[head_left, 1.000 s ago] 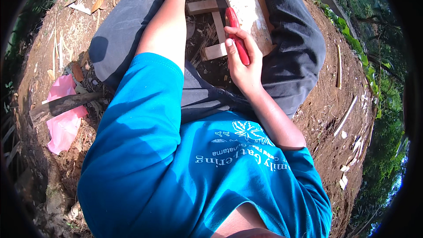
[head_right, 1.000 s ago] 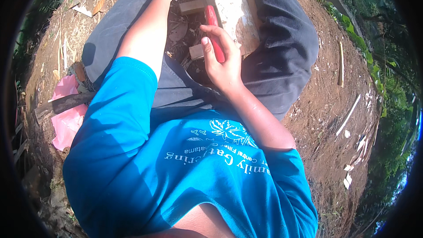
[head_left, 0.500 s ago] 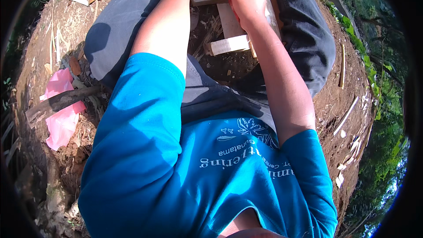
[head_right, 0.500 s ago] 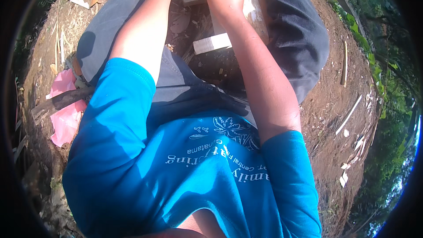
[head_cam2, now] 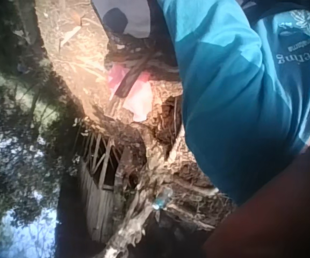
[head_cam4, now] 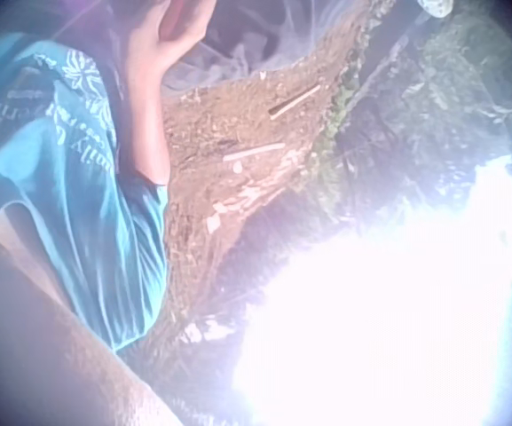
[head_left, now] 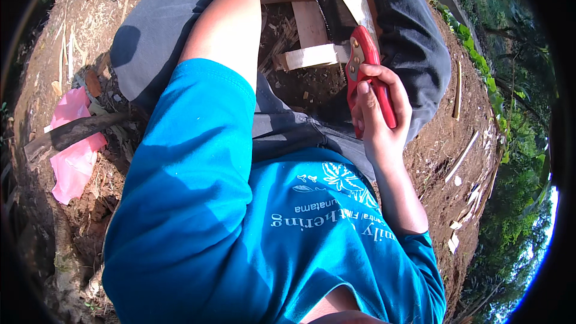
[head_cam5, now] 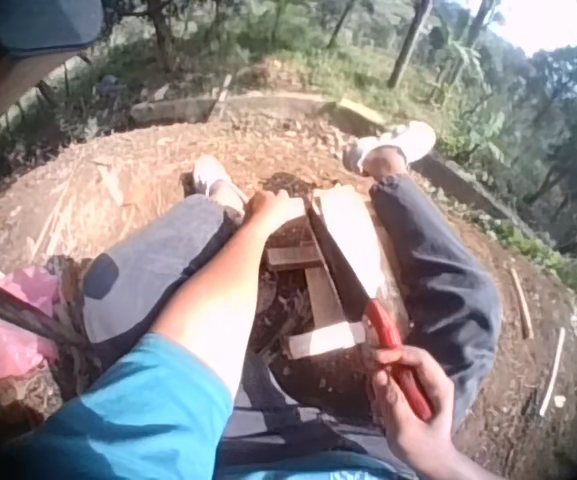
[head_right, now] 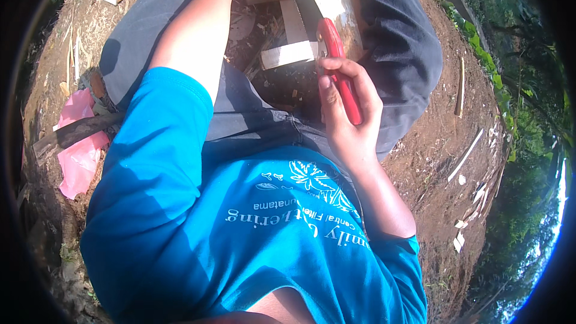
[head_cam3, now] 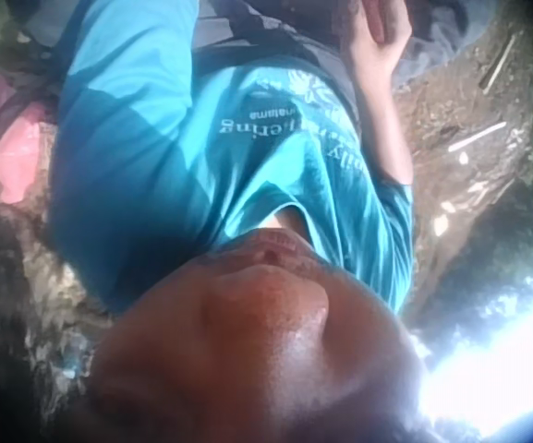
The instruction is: The person saws a piece of wood by hand while holding it steady with one hand.
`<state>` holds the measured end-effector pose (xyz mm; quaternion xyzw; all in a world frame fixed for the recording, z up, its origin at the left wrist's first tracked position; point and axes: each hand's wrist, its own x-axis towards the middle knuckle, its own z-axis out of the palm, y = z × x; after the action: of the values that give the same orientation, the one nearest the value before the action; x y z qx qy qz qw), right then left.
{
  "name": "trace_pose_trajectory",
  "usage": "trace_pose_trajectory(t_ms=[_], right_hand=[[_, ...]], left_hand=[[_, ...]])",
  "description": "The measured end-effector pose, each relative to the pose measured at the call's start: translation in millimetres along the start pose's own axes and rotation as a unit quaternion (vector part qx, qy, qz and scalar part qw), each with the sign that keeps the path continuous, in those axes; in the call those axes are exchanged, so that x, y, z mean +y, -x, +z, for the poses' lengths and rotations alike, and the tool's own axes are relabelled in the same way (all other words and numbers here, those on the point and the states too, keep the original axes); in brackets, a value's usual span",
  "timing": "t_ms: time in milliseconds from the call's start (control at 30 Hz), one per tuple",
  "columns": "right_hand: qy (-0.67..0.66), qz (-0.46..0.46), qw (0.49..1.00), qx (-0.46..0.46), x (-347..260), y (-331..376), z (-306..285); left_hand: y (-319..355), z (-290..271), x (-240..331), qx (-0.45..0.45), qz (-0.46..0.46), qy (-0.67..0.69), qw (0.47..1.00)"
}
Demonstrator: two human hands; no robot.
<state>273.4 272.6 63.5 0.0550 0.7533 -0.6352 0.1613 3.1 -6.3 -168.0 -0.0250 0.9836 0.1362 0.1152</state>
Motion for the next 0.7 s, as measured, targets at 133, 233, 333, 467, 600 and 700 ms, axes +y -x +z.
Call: trace_pose_trajectory(t_ms=[133, 233, 333, 467, 600, 700], right_hand=[[0.011, -0.013, 1.000, 0.014, -3, -15, -2], [0.003, -0.039, 0.999, 0.019, 22, -84, 25], [0.031, -0.181, 0.979, 0.089, 71, -179, 71], [-0.115, -0.185, 0.976, 0.017, 99, -209, 90], [0.025, -0.144, 0.989, 0.028, 58, -138, 57], [0.044, -0.145, 0.988, 0.003, 37, -70, 44]], left_hand=[[3, -2, 16, 0.006, -0.022, 0.020, 1.000], [-4, 15, -6, 0.053, -0.047, 0.037, 0.997], [-20, 30, -18, 0.075, -0.024, 0.067, 0.995], [-32, 46, -14, 0.122, -0.247, 0.261, 0.925], [-11, 27, 3, 0.073, -0.202, 0.280, 0.936], [-16, 35, -36, 0.068, -0.120, 0.174, 0.975]])
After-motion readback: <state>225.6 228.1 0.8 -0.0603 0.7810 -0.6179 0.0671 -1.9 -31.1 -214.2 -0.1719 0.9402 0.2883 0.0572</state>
